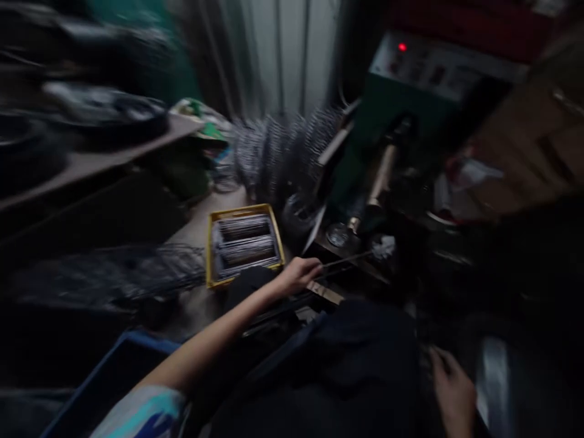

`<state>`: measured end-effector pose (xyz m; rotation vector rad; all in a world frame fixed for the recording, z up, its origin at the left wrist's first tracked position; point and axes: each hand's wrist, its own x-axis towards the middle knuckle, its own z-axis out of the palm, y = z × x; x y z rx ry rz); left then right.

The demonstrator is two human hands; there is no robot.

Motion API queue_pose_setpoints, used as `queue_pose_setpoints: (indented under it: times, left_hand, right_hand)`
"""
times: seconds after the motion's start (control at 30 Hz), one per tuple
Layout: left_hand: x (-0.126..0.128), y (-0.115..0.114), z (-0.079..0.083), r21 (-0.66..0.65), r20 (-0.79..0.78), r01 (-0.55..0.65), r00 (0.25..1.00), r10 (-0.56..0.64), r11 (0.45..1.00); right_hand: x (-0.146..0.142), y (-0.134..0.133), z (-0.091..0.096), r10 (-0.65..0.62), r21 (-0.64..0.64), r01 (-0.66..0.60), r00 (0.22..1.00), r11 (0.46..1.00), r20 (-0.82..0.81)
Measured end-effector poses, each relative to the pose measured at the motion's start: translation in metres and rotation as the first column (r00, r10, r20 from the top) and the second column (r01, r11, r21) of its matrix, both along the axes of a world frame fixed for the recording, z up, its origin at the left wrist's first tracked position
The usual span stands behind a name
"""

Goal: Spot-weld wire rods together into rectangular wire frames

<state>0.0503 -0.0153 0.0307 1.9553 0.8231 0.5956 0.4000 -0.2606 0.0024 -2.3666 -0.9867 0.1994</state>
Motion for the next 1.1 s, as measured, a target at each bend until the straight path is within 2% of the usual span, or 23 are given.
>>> queue_pose_setpoints:
  times: [0.07, 0.13, 0.23, 0.3, 0.37, 0.43, 0.5, 0.63, 0.77, 0.83, 0.93, 1.1]
  left_hand:
    - [0.003, 0.007, 0.000, 0.033, -0.044, 0.009, 0.999, -0.007, 0.999]
    - [0.008, 0.011, 0.001, 0.078, -0.095, 0.020, 0.995, -0.013, 0.997]
    - [0.021, 0.017, -0.001, 0.121, -0.144, 0.049, 0.989, -0.031, 0.991]
    - [0.033, 0.023, -0.006, 0.144, -0.143, 0.052, 0.989, -0.031, 0.988]
    - [0.046, 0.024, -0.011, 0.168, -0.123, 0.033, 0.992, -0.013, 0.985]
    - [0.055, 0.019, -0.015, 0.189, -0.106, 0.008, 0.994, 0.013, 0.982]
    - [0.057, 0.008, -0.015, 0.192, -0.082, -0.035, 0.995, 0.051, 0.981]
    - [0.042, -0.019, -0.011, 0.176, -0.001, -0.152, 0.988, 0.154, 0.973]
    - [0.025, -0.028, -0.005, 0.198, 0.032, -0.207, 0.978, 0.204, 0.958]
    - [0.019, -0.027, -0.003, 0.193, 0.047, -0.217, 0.976, 0.212, 0.957]
    - [0.014, -0.024, -0.006, 0.184, 0.066, -0.231, 0.973, 0.223, 0.955]
    - [0.010, -0.020, -0.017, 0.155, 0.065, -0.246, 0.969, 0.239, 0.957]
  right_hand:
    - [0.002, -0.017, -0.005, -0.058, -0.026, 0.057, 0.998, 0.998, -0.026]
    - [0.003, -0.017, -0.007, -0.067, -0.010, 0.066, 0.996, 0.998, -0.051]
    - [0.001, 0.003, -0.001, -0.056, 0.073, 0.065, 0.991, 0.995, -0.120]
    - [-0.004, 0.024, 0.006, -0.008, 0.183, 0.054, 0.970, 0.982, -0.245]
    - [-0.014, 0.051, 0.011, 0.091, 0.311, 0.049, 0.902, 0.949, -0.422]
    - [-0.030, 0.082, 0.011, 0.199, 0.395, 0.073, 0.772, 0.916, -0.604]
    - [-0.052, 0.113, 0.006, 0.266, 0.434, 0.112, 0.648, 0.894, -0.714]
    - [-0.098, 0.161, -0.004, 0.295, 0.413, 0.121, 0.523, 0.903, -0.799]
    - [-0.127, 0.187, -0.001, 0.333, 0.413, 0.113, 0.420, 0.904, -0.844]
    - [-0.135, 0.195, 0.004, 0.342, 0.414, 0.105, 0.400, 0.904, -0.850]
    - [-0.142, 0.205, 0.009, 0.369, 0.436, 0.082, 0.409, 0.896, -0.835]
    - [-0.146, 0.215, 0.008, 0.385, 0.444, 0.055, 0.412, 0.894, -0.826]
